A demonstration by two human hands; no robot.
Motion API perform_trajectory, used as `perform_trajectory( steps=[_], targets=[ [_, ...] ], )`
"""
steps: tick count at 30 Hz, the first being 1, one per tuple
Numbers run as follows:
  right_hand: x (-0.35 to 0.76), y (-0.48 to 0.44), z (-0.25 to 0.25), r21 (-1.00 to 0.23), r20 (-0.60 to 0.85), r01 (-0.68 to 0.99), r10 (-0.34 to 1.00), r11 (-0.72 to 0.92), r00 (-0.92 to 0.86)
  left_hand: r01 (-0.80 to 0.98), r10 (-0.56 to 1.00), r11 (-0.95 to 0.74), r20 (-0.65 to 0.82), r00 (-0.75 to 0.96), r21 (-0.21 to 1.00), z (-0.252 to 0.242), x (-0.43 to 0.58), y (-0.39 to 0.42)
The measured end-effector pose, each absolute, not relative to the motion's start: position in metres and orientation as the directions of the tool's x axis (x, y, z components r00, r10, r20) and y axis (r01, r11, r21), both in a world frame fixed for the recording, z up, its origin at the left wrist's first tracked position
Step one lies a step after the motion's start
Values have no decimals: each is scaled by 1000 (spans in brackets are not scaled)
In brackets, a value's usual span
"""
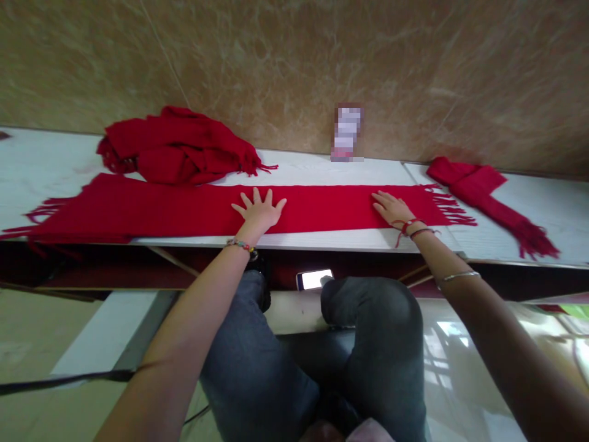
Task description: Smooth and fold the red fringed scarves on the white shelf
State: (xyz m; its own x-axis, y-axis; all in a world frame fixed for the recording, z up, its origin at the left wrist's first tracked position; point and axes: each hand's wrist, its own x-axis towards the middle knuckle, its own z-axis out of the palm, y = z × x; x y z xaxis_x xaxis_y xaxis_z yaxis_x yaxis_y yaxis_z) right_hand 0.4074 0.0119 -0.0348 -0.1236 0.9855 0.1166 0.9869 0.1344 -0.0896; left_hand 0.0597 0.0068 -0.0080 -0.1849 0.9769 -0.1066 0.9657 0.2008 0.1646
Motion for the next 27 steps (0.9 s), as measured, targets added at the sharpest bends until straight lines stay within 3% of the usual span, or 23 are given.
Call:
perform_trajectory(
  steps=[2, 4, 11, 27],
  targets=[
    [441, 10, -36, -89, 118, 995, 992, -33, 44, 955, 965, 259, -81, -249, 143, -6, 51, 8],
    [456, 9, -37, -95, 140, 990, 984, -102, 115, 959, 968, 250, -59, -244, 131, -5, 51, 7],
    [447, 5, -44, -156, 271, 985, 956, -69, 110, 976, 989, 144, -52, -138, 160, -6, 69, 7],
    [448, 4, -44, -164, 301, 984, 947, -65, 113, 975, 985, 147, -111, -130, 164, -10, 68, 10]
  ],
)
